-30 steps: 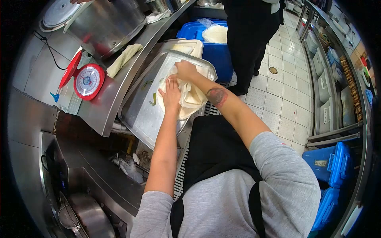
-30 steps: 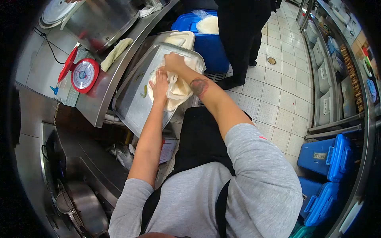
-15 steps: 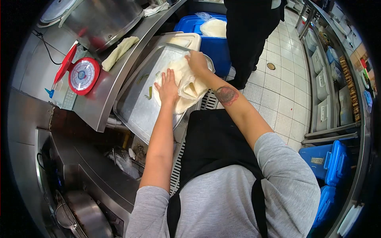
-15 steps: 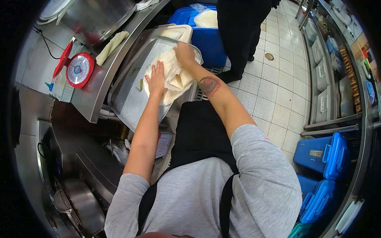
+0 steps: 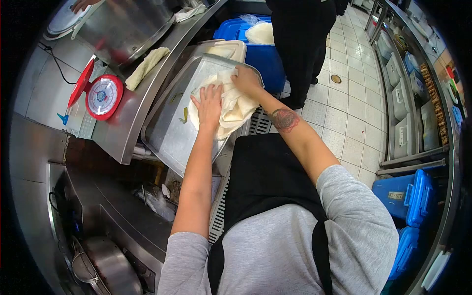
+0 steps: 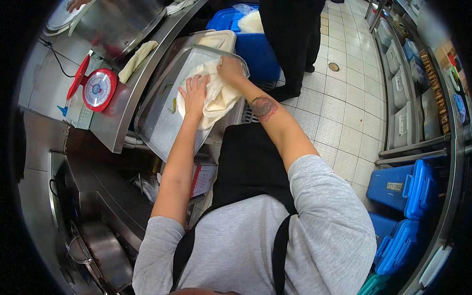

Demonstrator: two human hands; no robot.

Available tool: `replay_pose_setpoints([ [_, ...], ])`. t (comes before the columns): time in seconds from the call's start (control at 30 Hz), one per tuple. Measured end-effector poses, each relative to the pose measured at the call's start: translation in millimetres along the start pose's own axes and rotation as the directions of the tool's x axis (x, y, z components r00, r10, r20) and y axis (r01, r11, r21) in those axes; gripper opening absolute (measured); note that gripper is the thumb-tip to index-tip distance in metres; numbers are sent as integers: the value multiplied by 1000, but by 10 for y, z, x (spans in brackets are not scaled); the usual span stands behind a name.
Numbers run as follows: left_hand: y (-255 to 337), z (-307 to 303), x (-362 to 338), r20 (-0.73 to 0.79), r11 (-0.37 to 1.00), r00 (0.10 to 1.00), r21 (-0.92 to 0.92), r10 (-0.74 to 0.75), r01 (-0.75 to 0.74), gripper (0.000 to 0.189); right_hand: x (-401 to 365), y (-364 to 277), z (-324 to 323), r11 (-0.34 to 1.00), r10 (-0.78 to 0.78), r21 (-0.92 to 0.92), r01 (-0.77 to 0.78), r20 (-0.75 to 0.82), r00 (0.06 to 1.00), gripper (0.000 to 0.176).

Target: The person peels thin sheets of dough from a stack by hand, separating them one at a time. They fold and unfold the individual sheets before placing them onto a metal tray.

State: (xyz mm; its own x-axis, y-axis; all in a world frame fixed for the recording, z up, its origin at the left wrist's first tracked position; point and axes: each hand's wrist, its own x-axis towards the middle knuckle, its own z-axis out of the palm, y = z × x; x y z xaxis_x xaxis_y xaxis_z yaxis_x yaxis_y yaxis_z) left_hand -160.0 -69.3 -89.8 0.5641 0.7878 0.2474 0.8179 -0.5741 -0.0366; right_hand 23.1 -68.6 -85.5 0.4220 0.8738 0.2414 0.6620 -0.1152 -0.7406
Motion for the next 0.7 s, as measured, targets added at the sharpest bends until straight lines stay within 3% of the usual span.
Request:
replay_pose_setpoints([
  [0.07,49,-19,26,24,999,999,35,-38,37,57,2,18,7,997,5,80,1,-69,998,40],
  [0.17,13,41,23,-183,975,968,174,171,-140,60,-19,77,-5,991,-31,123,46,-118,992,40],
  [0.27,-91,206,89,-40,973,977,102,210,-205,63,-64,116,-53,982,-116,129,138,-161,980,38],
  [0.3,-81,195,99,-1,987,988,47,157,-157,61,-93,125,-73,976,-149,129,173,-179,973,38],
  [0.37,-76,159,102,89,997,994,-53,56,-52,59,-179,75,-224,966,-29,247,78,-194,981,34],
  [0.47,-99,206,135,102,999,994,-28,-36,39,63,-450,95,-284,922,134,388,-17,-276,952,26],
  [0.53,-101,228,126,87,999,996,-35,-29,32,66,-631,126,-261,928,166,372,-7,-398,902,20],
  [0.7,-62,168,112,78,994,996,-100,-46,54,71,-892,59,-361,900,203,435,-29,-359,911,18],
])
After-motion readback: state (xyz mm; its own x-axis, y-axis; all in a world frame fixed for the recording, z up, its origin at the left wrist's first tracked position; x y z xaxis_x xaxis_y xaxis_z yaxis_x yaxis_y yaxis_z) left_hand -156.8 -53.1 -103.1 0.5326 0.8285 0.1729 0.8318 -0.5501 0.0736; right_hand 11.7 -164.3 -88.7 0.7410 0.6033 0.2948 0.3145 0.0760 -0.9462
